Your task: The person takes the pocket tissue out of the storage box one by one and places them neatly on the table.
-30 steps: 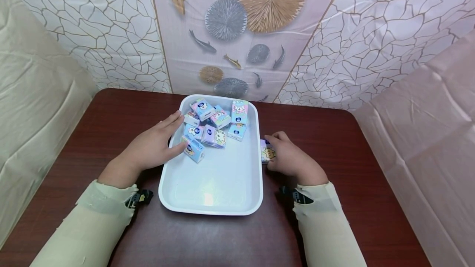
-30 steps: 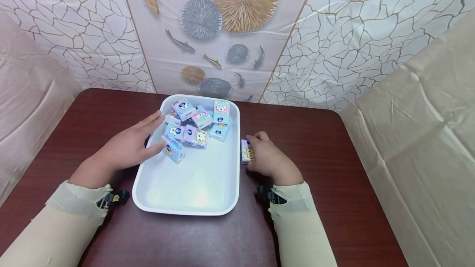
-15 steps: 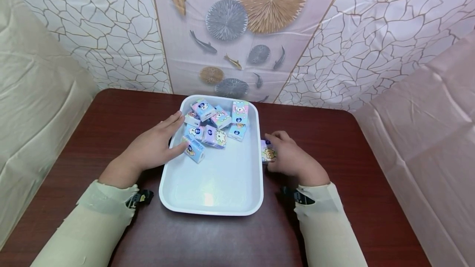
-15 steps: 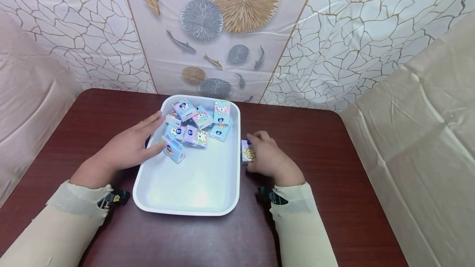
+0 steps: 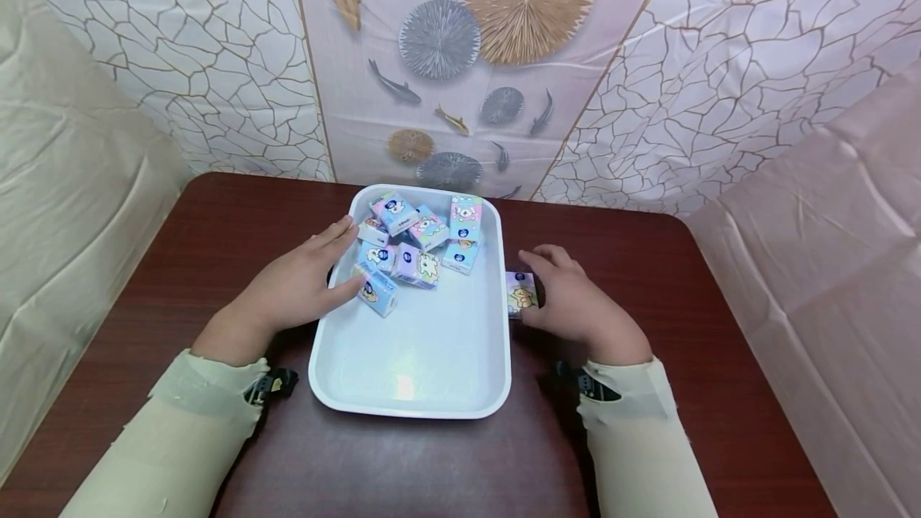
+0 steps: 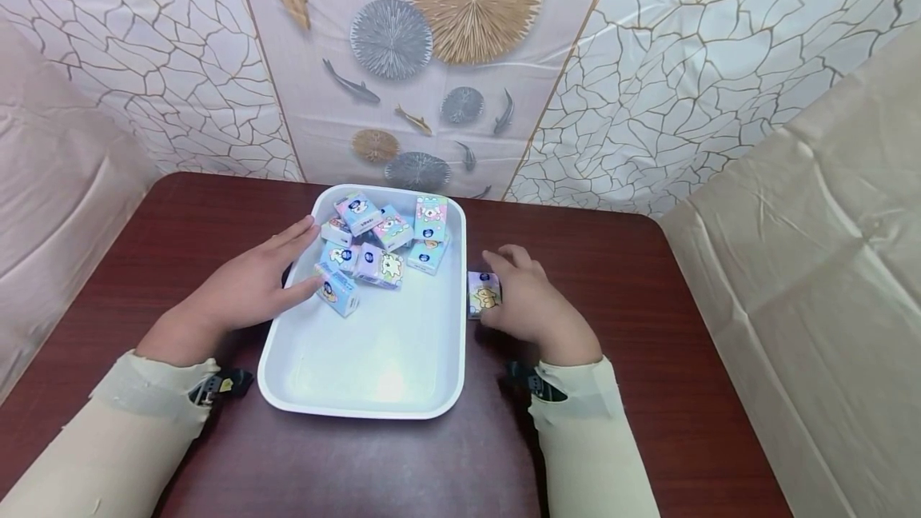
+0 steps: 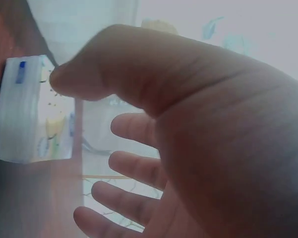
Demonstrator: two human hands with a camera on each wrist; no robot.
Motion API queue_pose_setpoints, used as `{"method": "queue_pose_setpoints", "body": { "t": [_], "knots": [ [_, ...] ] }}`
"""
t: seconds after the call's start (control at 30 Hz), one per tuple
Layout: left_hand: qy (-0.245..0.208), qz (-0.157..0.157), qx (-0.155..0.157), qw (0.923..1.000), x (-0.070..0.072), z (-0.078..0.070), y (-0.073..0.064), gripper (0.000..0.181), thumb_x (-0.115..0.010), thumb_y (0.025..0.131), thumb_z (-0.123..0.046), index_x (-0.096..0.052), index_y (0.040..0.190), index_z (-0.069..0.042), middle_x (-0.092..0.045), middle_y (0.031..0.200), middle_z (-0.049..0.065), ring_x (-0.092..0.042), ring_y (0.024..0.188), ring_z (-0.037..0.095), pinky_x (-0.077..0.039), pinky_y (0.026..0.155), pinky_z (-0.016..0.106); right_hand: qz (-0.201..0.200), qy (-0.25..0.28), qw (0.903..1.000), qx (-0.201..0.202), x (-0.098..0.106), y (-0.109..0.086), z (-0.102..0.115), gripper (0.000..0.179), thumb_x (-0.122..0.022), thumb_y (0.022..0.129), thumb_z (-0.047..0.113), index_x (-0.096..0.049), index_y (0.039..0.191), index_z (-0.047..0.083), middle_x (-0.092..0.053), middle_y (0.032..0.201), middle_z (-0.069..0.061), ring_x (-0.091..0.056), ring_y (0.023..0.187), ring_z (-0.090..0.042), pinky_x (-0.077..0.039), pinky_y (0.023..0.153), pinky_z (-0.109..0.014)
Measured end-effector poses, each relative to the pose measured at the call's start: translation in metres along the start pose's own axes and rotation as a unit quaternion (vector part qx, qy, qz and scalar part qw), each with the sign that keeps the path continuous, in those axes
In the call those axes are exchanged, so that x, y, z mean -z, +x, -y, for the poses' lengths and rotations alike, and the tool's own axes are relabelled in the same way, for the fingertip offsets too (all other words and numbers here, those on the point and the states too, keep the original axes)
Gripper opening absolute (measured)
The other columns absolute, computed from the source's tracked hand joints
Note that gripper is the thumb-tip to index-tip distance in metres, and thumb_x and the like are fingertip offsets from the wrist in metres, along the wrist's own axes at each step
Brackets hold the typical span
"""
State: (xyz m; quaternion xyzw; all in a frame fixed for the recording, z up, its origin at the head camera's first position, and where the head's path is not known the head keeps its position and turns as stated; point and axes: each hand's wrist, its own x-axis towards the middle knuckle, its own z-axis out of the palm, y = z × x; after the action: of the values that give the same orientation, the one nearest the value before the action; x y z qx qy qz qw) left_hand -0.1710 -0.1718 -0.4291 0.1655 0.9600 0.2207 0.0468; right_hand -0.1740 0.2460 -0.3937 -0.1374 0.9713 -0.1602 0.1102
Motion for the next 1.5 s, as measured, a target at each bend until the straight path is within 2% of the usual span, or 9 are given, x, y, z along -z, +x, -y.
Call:
{"method": "queue_pose_setpoints", "body": {
  "t": [0.13,0.4,0.7,0.97,1.23,1.5],
  "knots": [
    [0.0,0.001,-0.004,1.0,0.001,0.001,-0.001,0.091,-0.054,0.1,-0.065,-0.021,0.169,-0.017,-0.008,0.179,-0.002,-0.023,0.162,0.035,-0.036,0.123,0.06,-0.012,-0.012,0.9998,0.013,0.005,-0.003,0.003,0.089,-0.077,0.087,0.031,-0.036,0.165,0.02,-0.027,0.168,-0.014,-0.037,0.148,-0.041,-0.051,0.11,-0.059],
    [0.0,-0.002,-0.009,1.0,0.0,0.001,-0.003,0.09,-0.053,0.101,-0.064,-0.021,0.169,-0.015,-0.009,0.179,0.0,-0.023,0.162,0.035,-0.034,0.124,0.061,-0.029,-0.015,0.9991,0.026,0.012,-0.011,0.016,0.083,-0.076,0.091,0.033,-0.037,0.164,0.025,-0.028,0.169,-0.011,-0.036,0.15,-0.038,-0.052,0.109,-0.057],
    [0.002,0.007,-0.004,1.0,0.002,0.0,-0.002,0.09,-0.053,0.101,-0.065,-0.02,0.169,-0.016,-0.007,0.179,-0.001,-0.022,0.163,0.035,-0.034,0.124,0.061,-0.047,-0.008,0.9969,0.062,0.017,-0.021,0.031,0.081,-0.076,0.092,0.031,-0.039,0.163,0.025,-0.03,0.168,-0.009,-0.037,0.15,-0.037,-0.054,0.107,-0.056],
    [0.004,0.008,-0.004,1.0,0.002,-0.001,-0.003,0.09,-0.053,0.101,-0.065,-0.019,0.169,-0.017,-0.007,0.179,-0.001,-0.022,0.162,0.036,-0.033,0.124,0.061,-0.06,-0.016,0.9947,0.082,0.013,-0.022,0.044,0.076,-0.078,0.09,0.032,-0.046,0.159,0.026,-0.036,0.164,-0.004,-0.042,0.144,-0.029,-0.058,0.104,-0.048],
    [0.004,0.005,0.001,1.0,0.001,-0.001,-0.001,0.092,-0.052,0.099,-0.068,-0.021,0.169,-0.018,-0.007,0.179,-0.002,-0.022,0.162,0.036,-0.035,0.123,0.061,-0.059,-0.022,0.9907,0.121,0.011,-0.026,0.054,0.074,-0.077,0.091,0.03,-0.047,0.158,0.024,-0.039,0.16,-0.004,-0.043,0.14,-0.027,-0.057,0.103,-0.044],
    [0.002,0.006,0.004,1.0,0.001,-0.002,0.0,0.091,-0.055,0.099,-0.066,-0.021,0.169,-0.018,-0.007,0.179,-0.003,-0.022,0.163,0.034,-0.035,0.123,0.061,-0.056,-0.038,0.9873,0.144,0.009,-0.029,0.063,0.076,-0.078,0.09,0.032,-0.046,0.159,0.028,-0.04,0.16,-0.002,-0.046,0.139,-0.024,-0.058,0.103,-0.041]
  ]
}}
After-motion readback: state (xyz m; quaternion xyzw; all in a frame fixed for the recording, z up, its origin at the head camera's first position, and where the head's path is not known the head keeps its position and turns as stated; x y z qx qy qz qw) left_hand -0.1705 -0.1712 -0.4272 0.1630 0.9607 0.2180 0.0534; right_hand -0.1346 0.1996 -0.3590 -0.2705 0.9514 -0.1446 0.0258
